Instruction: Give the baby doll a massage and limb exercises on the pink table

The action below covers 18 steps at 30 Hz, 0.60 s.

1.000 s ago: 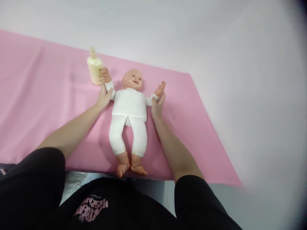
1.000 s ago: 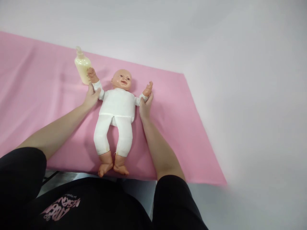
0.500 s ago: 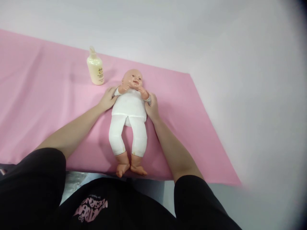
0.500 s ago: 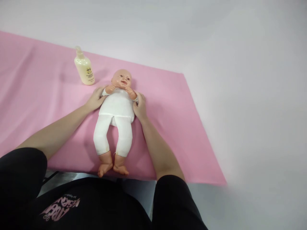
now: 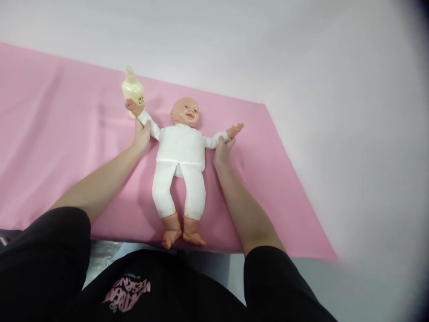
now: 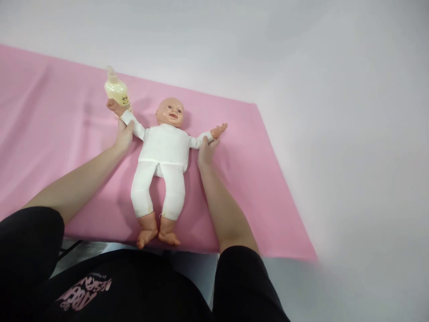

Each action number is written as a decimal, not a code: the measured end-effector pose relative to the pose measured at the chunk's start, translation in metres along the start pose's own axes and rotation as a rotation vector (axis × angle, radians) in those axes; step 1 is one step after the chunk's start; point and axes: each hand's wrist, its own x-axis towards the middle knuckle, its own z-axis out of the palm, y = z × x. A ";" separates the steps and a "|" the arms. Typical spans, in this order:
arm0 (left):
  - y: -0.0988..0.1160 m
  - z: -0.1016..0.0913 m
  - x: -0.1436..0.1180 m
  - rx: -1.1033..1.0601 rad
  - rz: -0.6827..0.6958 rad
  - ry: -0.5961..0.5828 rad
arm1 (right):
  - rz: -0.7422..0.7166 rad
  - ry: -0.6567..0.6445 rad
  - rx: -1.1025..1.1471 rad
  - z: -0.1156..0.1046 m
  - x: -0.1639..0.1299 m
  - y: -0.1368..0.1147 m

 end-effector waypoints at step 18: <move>0.074 0.012 -0.033 0.492 0.454 -0.467 | -0.123 -0.312 -0.123 0.014 -0.020 -0.065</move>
